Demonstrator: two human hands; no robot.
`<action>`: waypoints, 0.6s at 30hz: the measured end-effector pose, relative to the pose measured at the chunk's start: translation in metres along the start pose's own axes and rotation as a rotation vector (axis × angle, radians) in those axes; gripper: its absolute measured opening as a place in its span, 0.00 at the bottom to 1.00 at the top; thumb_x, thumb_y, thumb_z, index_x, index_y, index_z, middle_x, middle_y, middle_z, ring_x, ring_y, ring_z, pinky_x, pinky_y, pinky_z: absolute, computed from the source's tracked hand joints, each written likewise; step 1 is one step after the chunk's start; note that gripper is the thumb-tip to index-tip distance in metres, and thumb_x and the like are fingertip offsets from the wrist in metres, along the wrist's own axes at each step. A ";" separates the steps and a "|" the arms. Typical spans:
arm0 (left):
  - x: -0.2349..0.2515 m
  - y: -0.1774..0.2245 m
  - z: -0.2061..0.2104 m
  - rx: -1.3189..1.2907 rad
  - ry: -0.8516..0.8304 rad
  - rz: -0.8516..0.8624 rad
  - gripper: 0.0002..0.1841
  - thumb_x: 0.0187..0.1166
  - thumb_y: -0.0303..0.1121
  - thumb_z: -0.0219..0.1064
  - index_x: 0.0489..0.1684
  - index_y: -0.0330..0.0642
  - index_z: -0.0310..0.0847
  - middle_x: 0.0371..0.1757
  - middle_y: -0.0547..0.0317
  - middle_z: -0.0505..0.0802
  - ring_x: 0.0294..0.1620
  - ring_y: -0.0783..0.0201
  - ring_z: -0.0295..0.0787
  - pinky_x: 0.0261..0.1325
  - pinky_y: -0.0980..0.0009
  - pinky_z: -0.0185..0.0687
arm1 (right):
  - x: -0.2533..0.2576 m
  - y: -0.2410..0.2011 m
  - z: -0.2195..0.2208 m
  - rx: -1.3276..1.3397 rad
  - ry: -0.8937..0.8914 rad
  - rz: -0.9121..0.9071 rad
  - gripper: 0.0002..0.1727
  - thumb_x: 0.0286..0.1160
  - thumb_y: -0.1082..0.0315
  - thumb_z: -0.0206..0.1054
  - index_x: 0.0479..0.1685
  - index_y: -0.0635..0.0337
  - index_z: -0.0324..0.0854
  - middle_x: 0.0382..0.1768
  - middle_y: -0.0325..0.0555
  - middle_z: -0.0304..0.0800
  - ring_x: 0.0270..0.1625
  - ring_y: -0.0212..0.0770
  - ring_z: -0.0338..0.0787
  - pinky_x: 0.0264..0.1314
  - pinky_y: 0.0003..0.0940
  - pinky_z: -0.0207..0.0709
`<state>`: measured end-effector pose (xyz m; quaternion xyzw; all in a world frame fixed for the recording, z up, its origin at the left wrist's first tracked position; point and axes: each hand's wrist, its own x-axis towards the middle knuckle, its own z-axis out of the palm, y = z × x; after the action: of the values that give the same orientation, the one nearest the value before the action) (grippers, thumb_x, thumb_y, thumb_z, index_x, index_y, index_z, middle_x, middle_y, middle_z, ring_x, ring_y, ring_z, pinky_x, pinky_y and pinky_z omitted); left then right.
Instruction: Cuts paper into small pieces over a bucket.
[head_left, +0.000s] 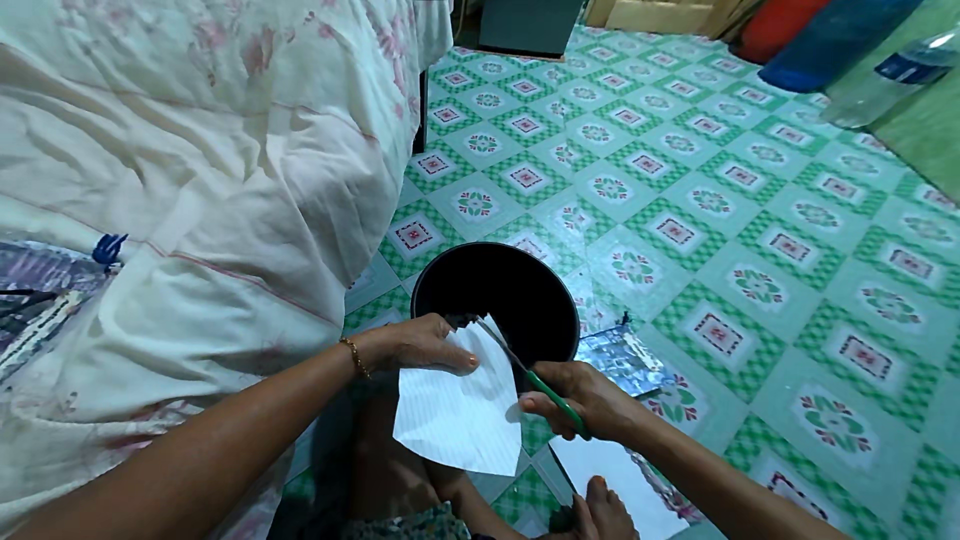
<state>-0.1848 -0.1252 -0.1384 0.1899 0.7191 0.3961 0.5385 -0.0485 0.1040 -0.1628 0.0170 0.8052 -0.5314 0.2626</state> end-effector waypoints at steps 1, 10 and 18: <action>0.001 -0.002 -0.001 -0.004 0.007 0.008 0.08 0.86 0.31 0.64 0.35 0.39 0.83 0.26 0.71 0.90 0.28 0.82 0.87 0.38 0.82 0.84 | 0.000 0.001 -0.001 0.016 0.023 -0.014 0.16 0.74 0.51 0.72 0.32 0.52 0.79 0.14 0.22 0.77 0.15 0.18 0.78 0.20 0.15 0.71; 0.003 -0.004 -0.012 -0.120 0.115 0.049 0.05 0.83 0.26 0.67 0.36 0.37 0.84 0.26 0.67 0.92 0.28 0.78 0.90 0.39 0.81 0.86 | -0.004 0.008 -0.010 -0.057 -0.030 0.045 0.27 0.74 0.40 0.65 0.48 0.59 0.78 0.26 0.27 0.80 0.28 0.22 0.83 0.35 0.22 0.77; 0.003 -0.005 -0.013 -0.048 0.082 0.090 0.06 0.82 0.26 0.68 0.35 0.35 0.85 0.27 0.66 0.92 0.29 0.78 0.88 0.41 0.80 0.85 | -0.005 0.007 -0.008 -0.174 -0.060 0.032 0.34 0.68 0.33 0.67 0.48 0.61 0.80 0.25 0.30 0.79 0.26 0.23 0.80 0.33 0.24 0.75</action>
<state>-0.1969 -0.1310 -0.1430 0.1928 0.7216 0.4445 0.4945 -0.0449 0.1154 -0.1644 -0.0090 0.8396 -0.4554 0.2958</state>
